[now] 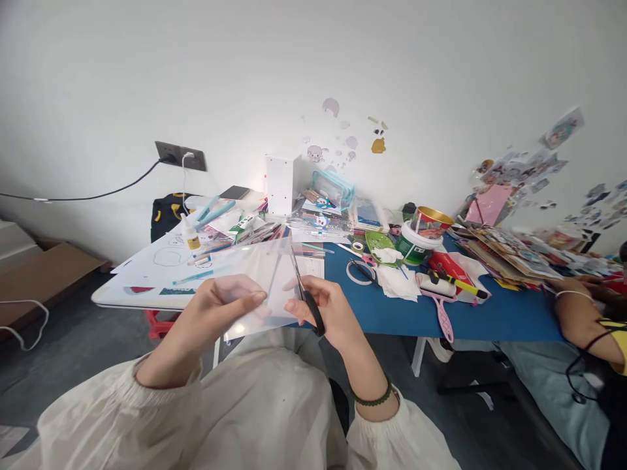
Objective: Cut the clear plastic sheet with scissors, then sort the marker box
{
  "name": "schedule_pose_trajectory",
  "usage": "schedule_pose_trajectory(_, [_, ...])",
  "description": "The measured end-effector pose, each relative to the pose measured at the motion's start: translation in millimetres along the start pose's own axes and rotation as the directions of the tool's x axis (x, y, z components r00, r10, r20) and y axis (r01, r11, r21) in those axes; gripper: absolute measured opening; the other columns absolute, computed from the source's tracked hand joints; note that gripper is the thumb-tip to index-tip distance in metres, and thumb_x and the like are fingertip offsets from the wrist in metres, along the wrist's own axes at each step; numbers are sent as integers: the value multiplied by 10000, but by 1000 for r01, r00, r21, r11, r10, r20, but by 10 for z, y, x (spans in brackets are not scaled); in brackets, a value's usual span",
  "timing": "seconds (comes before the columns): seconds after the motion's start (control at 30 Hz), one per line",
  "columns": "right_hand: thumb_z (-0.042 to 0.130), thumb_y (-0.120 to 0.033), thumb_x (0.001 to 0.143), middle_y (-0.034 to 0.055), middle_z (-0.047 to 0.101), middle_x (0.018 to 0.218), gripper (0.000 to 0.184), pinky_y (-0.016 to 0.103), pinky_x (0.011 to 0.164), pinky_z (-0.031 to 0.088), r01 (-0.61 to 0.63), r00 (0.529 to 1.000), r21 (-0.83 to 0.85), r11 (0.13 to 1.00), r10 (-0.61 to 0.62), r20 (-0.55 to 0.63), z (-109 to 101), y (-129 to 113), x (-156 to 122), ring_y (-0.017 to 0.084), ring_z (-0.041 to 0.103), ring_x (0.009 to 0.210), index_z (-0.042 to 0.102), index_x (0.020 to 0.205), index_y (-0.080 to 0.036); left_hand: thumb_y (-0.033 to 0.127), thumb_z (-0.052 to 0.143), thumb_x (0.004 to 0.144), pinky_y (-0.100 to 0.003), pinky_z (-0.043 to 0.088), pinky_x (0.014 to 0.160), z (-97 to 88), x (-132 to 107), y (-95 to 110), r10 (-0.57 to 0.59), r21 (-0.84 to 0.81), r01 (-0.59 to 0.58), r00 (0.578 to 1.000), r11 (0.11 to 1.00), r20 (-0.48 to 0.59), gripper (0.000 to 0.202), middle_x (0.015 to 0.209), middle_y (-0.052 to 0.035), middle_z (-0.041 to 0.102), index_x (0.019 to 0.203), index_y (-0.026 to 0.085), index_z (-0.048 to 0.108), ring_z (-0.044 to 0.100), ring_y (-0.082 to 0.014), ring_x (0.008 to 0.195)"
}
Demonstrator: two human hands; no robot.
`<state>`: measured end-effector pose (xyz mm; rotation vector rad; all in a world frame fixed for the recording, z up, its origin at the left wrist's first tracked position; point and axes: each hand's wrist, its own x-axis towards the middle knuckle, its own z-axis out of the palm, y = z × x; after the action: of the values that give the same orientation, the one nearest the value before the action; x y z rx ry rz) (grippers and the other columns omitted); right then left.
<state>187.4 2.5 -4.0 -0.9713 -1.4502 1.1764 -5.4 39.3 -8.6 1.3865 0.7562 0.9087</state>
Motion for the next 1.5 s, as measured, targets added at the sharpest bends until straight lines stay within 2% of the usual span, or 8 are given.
schedule_pose_trajectory(0.5, [691,-440,743,-61,404,536,298,227,436,283,-29,1000,-14,999,29,10,26,-37,-16,65,346,447,562,745,-171,340,702,745,-203,465,443,85,-59,50,-40,-13,39,997,999,-66,193,631,-40,719,725,155,649,665,-164,538])
schedule_pose_trajectory(0.7, [698,-454,731,-75,386,509,317,224,417,277,-54,998,-19,998,53,-12,32,3,-23,60,363,411,558,739,-169,316,712,740,-190,458,466,100,-78,48,-37,-44,33,994,998,-99,169,628,-18,714,722,160,650,653,-140,532])
schedule_pose_trajectory(1.13, [731,-416,713,-87,359,491,322,216,399,265,-57,998,-8,998,57,13,-5,41,-28,54,374,383,522,669,-176,287,711,753,-181,455,476,81,-68,14,-35,-78,29,997,997,-75,150,618,-11,710,730,150,652,650,-128,533])
schedule_pose_trajectory(1.33, [722,-428,716,-91,379,452,310,214,390,254,-85,996,-28,996,85,0,0,34,-19,56,366,360,549,711,-171,264,697,770,-166,459,496,84,-72,21,-14,-74,8,996,997,-90,136,616,-7,710,719,145,656,648,-114,542])
schedule_pose_trajectory(1.5, [701,-417,743,-63,458,485,274,216,409,304,-42,999,13,999,42,-4,-3,11,21,67,396,395,583,736,-170,268,707,757,-159,462,503,73,-79,-3,-28,-95,26,999,995,-26,137,607,-4,711,717,145,665,657,-116,541])
